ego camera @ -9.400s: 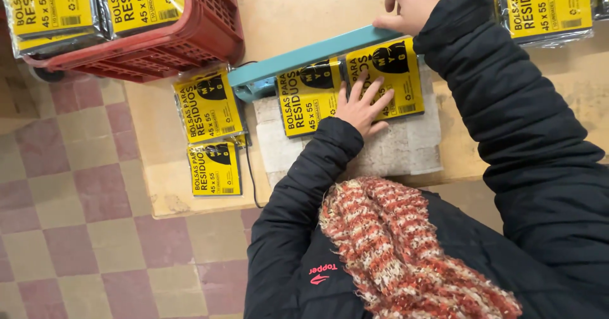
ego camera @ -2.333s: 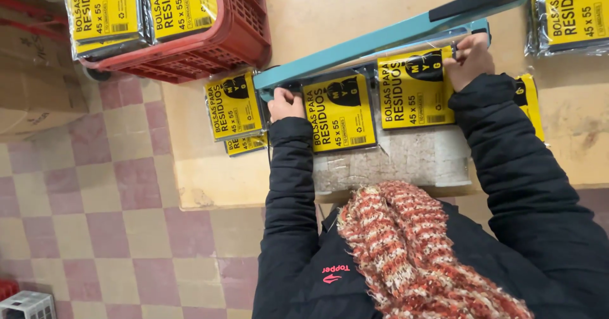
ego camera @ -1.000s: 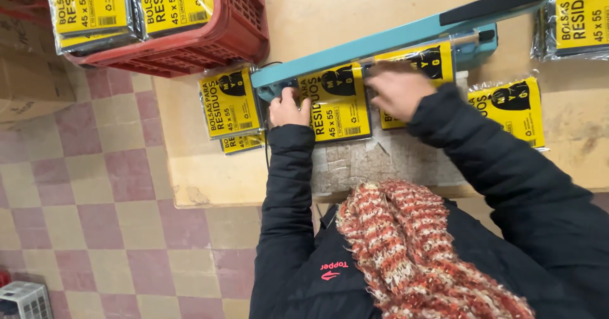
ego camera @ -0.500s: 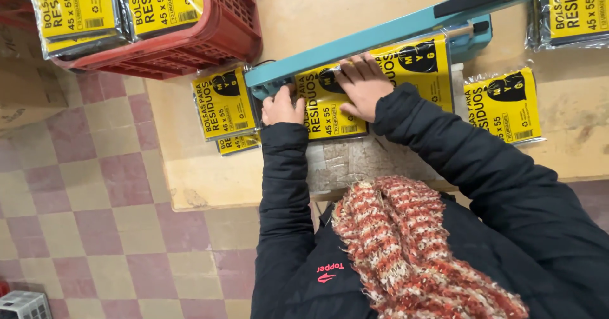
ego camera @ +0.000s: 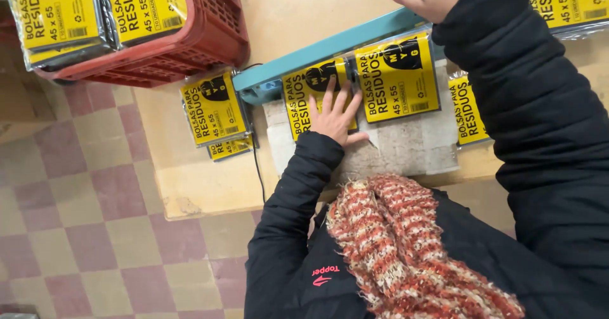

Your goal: Sealing plastic garbage bag packs using a heat sealer and organizing them into stacks and crates.

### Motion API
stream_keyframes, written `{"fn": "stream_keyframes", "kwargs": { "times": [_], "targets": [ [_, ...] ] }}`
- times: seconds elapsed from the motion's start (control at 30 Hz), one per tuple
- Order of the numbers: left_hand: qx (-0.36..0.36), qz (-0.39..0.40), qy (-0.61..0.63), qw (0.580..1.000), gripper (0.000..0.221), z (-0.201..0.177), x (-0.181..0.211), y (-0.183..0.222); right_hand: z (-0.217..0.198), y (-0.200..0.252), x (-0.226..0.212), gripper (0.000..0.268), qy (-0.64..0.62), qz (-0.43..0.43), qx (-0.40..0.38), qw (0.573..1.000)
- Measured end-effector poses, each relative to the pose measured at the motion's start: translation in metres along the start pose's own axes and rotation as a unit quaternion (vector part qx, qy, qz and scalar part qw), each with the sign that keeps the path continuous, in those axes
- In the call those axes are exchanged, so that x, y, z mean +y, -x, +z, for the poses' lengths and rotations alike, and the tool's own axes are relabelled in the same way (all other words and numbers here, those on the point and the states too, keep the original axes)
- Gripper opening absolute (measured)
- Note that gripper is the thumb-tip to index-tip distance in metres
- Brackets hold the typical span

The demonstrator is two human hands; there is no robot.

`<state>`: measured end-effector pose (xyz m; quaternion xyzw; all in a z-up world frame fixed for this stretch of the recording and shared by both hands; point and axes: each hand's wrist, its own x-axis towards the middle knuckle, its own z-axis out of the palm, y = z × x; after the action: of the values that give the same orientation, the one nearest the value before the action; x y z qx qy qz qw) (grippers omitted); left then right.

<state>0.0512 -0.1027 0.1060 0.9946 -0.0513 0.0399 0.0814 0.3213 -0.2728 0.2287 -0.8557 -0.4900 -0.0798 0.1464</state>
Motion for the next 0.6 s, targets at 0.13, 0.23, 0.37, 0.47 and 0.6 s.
{"fn": "stream_keyframes", "kwargs": {
  "times": [0.13, 0.23, 0.37, 0.47, 0.6],
  "targets": [
    [0.005, 0.005, -0.004, 1.000, 0.106, 0.008, 0.000, -0.001, 0.038, 0.004, 0.025, 0.041, -0.096, 0.036, -0.052, 0.993],
    [-0.014, 0.009, 0.007, 1.000, 0.106, 0.009, 0.000, -0.002, 0.040, 0.002, 0.027, 0.044, -0.112, 0.055, -0.079, 0.989],
    [-0.023, 0.021, 0.016, 0.999, 0.108, 0.009, 0.002, -0.001, 0.052, 0.005, 0.033, 0.045, -0.119, 0.073, -0.114, 0.984],
    [-0.024, 0.035, 0.030, 0.999, 0.110, 0.003, 0.021, -0.010, 0.055, 0.005, 0.037, 0.046, -0.130, 0.080, -0.124, 0.980],
    [-0.008, 0.049, 0.048, 0.998, 0.102, -0.001, 0.058, -0.029, 0.064, 0.008, 0.042, 0.048, -0.140, 0.079, -0.130, 0.978]
  ]
}}
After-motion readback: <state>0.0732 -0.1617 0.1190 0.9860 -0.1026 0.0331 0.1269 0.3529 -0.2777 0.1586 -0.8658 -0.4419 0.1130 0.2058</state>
